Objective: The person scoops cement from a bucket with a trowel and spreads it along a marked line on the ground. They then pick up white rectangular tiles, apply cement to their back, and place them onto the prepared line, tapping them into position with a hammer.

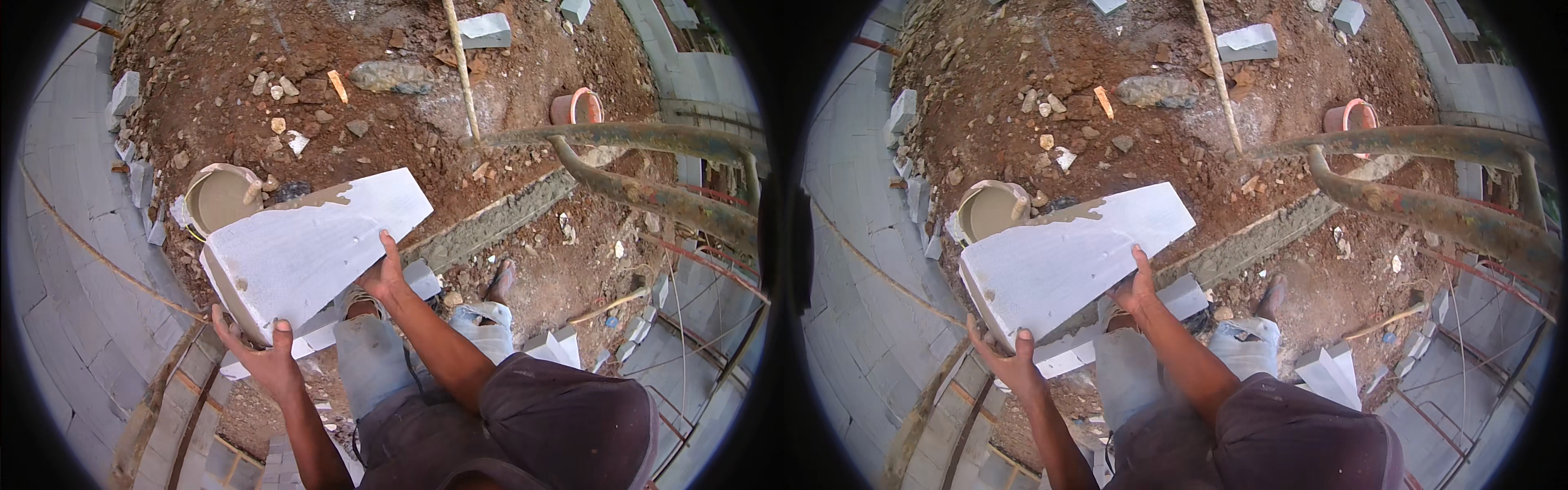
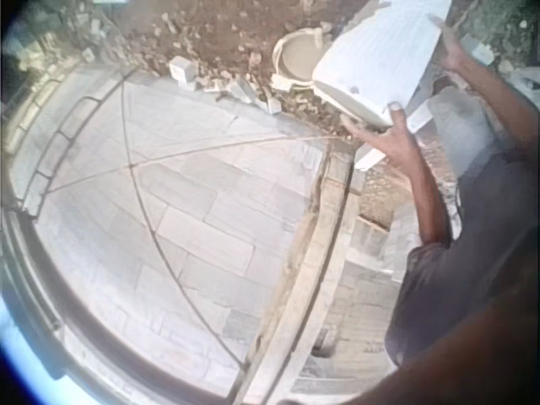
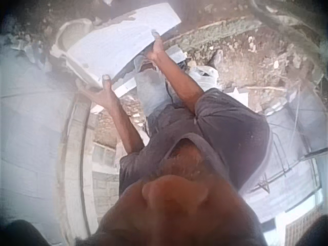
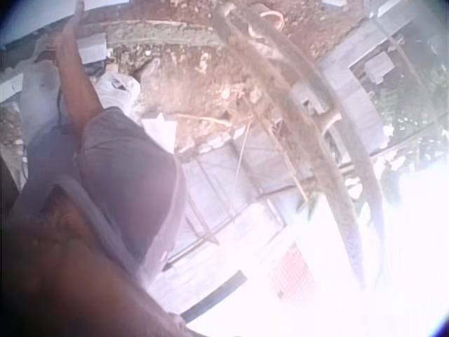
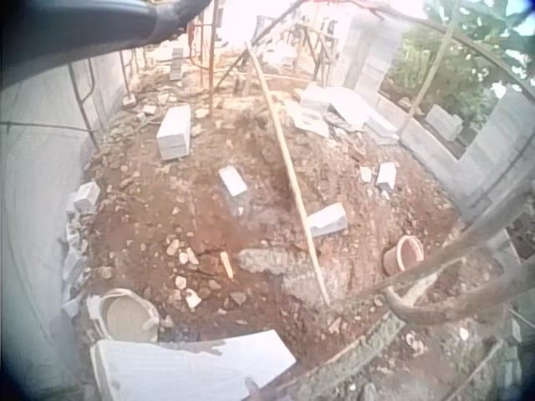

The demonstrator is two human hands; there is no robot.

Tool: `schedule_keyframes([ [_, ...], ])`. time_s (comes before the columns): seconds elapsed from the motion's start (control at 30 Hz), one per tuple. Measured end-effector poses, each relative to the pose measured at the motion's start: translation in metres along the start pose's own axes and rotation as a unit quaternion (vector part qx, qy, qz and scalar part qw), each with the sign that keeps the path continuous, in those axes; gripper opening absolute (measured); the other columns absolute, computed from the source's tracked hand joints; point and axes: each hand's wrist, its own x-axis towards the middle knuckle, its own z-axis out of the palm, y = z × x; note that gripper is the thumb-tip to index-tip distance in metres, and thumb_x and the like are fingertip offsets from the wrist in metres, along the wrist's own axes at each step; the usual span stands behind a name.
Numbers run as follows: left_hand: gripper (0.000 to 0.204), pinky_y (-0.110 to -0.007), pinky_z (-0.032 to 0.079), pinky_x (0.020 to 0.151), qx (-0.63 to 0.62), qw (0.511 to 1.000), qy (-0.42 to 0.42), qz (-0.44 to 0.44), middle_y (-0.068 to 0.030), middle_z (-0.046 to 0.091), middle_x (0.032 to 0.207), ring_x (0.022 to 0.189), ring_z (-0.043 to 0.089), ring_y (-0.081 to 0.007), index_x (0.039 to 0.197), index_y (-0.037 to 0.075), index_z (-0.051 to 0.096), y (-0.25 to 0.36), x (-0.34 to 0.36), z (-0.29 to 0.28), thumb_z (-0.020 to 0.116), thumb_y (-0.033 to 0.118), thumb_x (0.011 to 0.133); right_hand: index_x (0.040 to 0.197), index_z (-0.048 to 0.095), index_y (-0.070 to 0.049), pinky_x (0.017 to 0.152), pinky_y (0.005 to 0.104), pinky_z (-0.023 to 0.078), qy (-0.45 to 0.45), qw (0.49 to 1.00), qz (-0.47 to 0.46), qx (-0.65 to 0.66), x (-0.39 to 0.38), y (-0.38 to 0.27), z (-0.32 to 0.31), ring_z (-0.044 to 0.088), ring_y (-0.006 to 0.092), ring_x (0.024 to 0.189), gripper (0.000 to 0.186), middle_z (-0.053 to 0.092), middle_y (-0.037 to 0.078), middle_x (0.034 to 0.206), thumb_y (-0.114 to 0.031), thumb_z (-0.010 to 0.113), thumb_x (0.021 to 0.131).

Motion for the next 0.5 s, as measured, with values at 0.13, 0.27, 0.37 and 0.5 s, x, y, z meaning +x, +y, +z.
schedule_keyframes([
  [0.13, 0.091, -0.051, 0.035, 0.115, -0.139, 0.978, 0.008, -0.158, -0.0212, 0.036, 0.156, 0.14, 0.041, -0.0348, 0.16, 0.012, 0.028, -0.066, -0.027, 0.011, 0.076, 0.021, 0.084, 0.156, 0.037, -0.019, 0.11, 0.0668, 0.032, 0.138, 0.982, -0.056, -0.118, -0.023, -0.047, -0.039, 0.04, 0.0355, 0.142, 0.093, 0.039, 0.012, 0.158, -0.059, 0.074, 0.081],
  [0.27, 0.095, -0.051, 0.036, 0.114, -0.15, 0.935, -0.047, -0.317, -0.02, 0.038, 0.154, 0.138, 0.042, -0.0355, 0.162, 0.016, 0.023, -0.109, -0.062, 0.062, 0.076, 0.028, 0.084, 0.156, 0.031, -0.016, 0.105, 0.0704, 0.036, 0.201, 0.954, -0.123, -0.186, -0.035, -0.114, -0.095, 0.043, 0.0387, 0.14, 0.094, 0.043, 0.016, 0.151, -0.05, 0.078, 0.081],
  [0.37, 0.101, -0.055, 0.039, 0.108, -0.138, 0.897, -0.094, -0.408, -0.0181, 0.038, 0.154, 0.136, 0.044, -0.0363, 0.162, 0.018, 0.018, -0.14, -0.09, 0.111, 0.076, 0.039, 0.083, 0.159, 0.008, -0.008, 0.103, 0.0648, 0.045, 0.242, 0.925, -0.228, -0.182, -0.027, -0.172, -0.133, 0.049, 0.0394, 0.133, 0.109, 0.041, 0.022, 0.15, -0.029, 0.082, 0.081],
  [0.5, 0.115, -0.063, 0.041, 0.098, -0.166, 0.846, -0.152, -0.483, -0.0175, 0.032, 0.158, 0.138, 0.043, -0.0376, 0.164, 0.019, 0.003, -0.178, -0.124, 0.174, 0.076, 0.052, 0.081, 0.157, 0.003, 0.0, 0.104, 0.0584, 0.048, 0.322, 0.866, -0.288, -0.252, -0.008, -0.237, -0.156, 0.051, 0.0403, 0.13, 0.113, 0.041, 0.026, 0.147, -0.018, 0.083, 0.079],
])
